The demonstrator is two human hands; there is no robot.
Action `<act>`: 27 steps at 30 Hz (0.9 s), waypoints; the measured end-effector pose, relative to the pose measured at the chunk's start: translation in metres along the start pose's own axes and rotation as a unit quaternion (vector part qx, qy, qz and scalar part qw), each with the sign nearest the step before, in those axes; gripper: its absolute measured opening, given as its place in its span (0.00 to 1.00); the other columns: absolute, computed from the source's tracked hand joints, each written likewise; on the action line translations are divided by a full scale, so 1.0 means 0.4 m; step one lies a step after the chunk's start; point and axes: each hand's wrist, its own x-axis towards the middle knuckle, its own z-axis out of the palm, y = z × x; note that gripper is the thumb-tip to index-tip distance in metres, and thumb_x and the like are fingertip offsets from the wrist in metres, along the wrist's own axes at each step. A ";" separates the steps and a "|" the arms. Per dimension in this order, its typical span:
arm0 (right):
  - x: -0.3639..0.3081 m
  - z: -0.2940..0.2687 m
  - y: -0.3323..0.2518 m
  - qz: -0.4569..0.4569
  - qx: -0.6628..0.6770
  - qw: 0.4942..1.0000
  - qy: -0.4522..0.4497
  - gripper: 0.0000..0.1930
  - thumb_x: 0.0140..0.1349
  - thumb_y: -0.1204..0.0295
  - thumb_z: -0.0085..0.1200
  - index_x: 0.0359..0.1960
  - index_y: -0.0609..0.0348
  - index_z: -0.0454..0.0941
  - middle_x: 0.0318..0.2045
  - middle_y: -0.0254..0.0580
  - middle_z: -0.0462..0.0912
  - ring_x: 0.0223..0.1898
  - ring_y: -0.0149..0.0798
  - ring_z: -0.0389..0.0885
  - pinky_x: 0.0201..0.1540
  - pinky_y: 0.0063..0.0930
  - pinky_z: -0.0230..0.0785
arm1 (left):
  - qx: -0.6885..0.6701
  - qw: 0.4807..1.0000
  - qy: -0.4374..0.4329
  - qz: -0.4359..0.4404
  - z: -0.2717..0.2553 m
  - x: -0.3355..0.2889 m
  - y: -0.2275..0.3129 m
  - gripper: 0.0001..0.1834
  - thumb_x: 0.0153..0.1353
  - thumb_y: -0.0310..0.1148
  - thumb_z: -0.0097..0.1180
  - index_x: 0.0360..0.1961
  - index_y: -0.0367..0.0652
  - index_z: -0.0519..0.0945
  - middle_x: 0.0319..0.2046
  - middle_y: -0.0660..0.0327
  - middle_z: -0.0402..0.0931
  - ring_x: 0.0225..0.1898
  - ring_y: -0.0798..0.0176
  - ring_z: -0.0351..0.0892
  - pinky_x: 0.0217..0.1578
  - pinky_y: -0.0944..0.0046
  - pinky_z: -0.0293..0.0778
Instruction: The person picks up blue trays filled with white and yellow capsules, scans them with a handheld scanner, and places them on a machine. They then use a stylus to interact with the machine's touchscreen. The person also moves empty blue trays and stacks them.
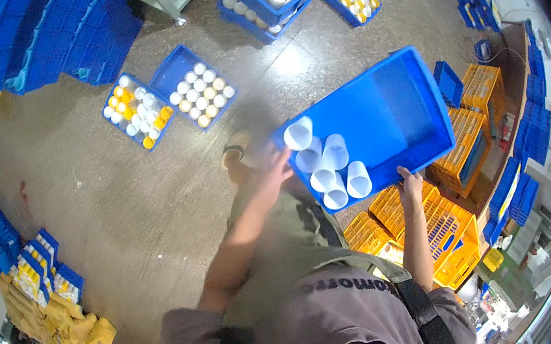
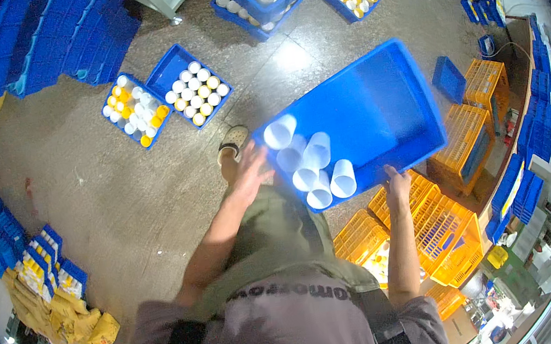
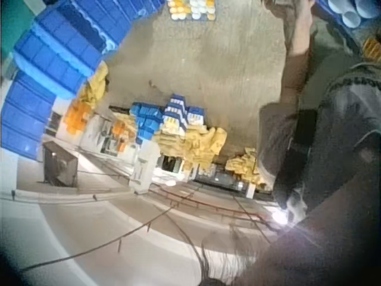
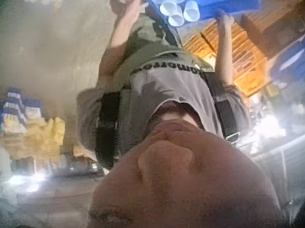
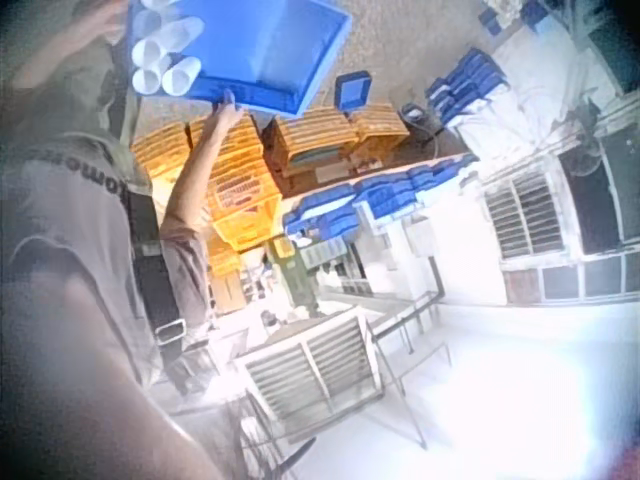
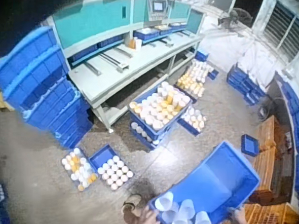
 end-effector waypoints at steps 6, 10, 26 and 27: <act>-0.186 -0.106 0.023 -0.117 0.120 0.984 0.063 0.13 0.58 0.75 0.57 0.46 0.58 0.76 0.39 0.36 0.81 0.36 0.33 0.79 0.33 0.27 0.71 | 0.184 0.982 -0.016 -0.039 0.145 -0.014 0.097 0.40 0.56 0.39 0.65 0.64 0.46 0.55 0.56 0.56 0.69 0.57 0.58 0.70 0.55 0.47 0.66; -0.253 -0.135 0.072 -0.133 0.148 0.975 0.094 0.16 0.57 0.74 0.57 0.48 0.57 0.76 0.40 0.36 0.80 0.36 0.32 0.78 0.34 0.27 0.71 | 0.211 0.977 -0.032 -0.016 0.167 -0.002 0.093 0.31 0.55 0.31 0.65 0.58 0.44 0.62 0.54 0.56 0.70 0.54 0.58 0.73 0.49 0.53 0.72; -0.076 -0.285 0.243 -0.029 0.254 0.950 0.181 0.16 0.59 0.75 0.54 0.50 0.60 0.74 0.40 0.42 0.81 0.34 0.37 0.81 0.31 0.30 0.75 | 0.335 0.940 -0.004 0.064 0.402 0.211 -0.130 0.36 0.52 0.34 0.70 0.59 0.37 0.65 0.52 0.53 0.73 0.52 0.57 0.75 0.50 0.57 0.75; -0.042 -0.306 0.228 -0.026 0.239 0.956 0.166 0.16 0.59 0.75 0.54 0.50 0.60 0.74 0.40 0.42 0.81 0.35 0.37 0.81 0.31 0.31 0.76 | 0.323 0.946 -0.020 0.009 0.439 0.216 -0.137 0.35 0.52 0.35 0.70 0.59 0.38 0.66 0.52 0.53 0.74 0.52 0.58 0.76 0.50 0.57 0.75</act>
